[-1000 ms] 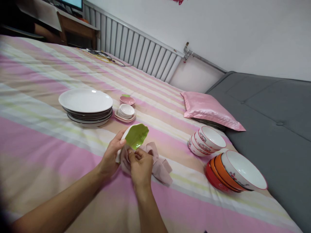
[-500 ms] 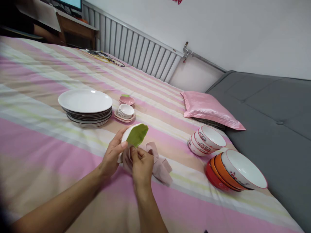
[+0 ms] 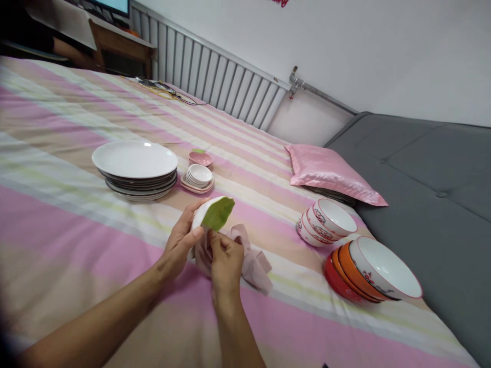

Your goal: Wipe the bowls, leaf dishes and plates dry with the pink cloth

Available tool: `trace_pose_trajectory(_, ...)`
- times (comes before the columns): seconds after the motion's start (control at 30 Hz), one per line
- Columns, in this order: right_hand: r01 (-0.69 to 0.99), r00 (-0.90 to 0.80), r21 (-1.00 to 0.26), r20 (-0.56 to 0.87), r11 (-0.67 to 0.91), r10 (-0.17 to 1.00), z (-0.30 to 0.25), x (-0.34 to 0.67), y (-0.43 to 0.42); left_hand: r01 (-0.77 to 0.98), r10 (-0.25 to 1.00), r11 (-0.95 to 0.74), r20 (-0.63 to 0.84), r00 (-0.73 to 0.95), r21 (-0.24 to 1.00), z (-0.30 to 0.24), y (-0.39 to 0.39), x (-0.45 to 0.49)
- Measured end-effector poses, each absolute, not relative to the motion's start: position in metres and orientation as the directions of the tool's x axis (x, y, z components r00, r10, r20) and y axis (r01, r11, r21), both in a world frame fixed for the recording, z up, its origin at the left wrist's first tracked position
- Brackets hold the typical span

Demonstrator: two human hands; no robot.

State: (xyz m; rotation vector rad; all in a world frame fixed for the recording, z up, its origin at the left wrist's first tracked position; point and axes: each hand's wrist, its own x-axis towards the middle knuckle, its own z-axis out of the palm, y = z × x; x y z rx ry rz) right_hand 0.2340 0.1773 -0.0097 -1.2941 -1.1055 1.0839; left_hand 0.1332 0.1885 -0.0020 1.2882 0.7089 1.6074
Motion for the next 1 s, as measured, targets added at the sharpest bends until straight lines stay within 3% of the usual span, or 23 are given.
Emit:
trace_pose_trajectory(0.5,-0.073,0.187,-0.996,-0.068,-0.055,0.98,-0.0093,0.2351,0.1779,-0.139,0.866,-0.477,0.491,0.095,0.868,-0.0032,0.1908,0.1262)
trace_pose_trajectory(0.8,-0.211,0.214,-0.97,-0.163,-0.117,0.963,-0.0034,0.2345,0.1804,-0.188,0.873,-0.462,0.481,0.076,0.867,-0.0041,0.1914,0.1281)
trace_pose_trajectory(1.0,-0.196,0.102,-0.974,-0.137,-0.115,0.985,-0.0048,0.2344,0.1795,-0.326,0.939,-0.33,0.344,-0.015,0.886,-0.0026,0.1915,0.1334)
